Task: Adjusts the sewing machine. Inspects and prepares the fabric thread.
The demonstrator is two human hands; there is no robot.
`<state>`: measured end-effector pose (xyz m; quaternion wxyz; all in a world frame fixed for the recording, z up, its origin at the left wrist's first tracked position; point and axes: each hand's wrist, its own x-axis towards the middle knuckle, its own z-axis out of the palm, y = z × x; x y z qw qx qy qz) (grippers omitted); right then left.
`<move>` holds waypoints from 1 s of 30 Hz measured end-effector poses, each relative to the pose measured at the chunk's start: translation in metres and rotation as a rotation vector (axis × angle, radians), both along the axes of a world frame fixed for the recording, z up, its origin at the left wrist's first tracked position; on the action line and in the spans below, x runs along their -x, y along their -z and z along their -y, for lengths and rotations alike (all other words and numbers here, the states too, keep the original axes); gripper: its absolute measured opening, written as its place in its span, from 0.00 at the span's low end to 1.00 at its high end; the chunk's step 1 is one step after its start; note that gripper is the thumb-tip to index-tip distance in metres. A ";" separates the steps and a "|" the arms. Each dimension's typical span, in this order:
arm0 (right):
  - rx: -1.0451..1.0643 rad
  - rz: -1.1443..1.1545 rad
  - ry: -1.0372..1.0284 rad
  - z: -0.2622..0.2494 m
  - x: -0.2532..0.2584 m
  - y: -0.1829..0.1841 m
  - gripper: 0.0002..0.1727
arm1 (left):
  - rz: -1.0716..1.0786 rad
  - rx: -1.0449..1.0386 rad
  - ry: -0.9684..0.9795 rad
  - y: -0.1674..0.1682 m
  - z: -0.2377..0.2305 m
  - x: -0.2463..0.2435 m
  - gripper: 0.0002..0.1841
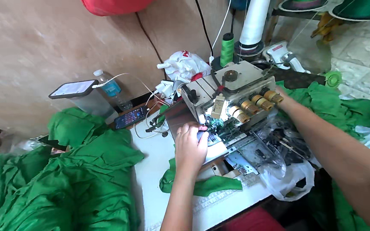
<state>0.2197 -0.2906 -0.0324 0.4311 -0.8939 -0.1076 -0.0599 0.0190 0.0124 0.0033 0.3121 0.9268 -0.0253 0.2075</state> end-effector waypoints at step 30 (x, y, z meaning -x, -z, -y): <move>0.225 0.184 -0.164 -0.112 0.178 0.003 0.12 | -0.077 -0.025 -0.007 -0.008 -0.001 -0.002 0.13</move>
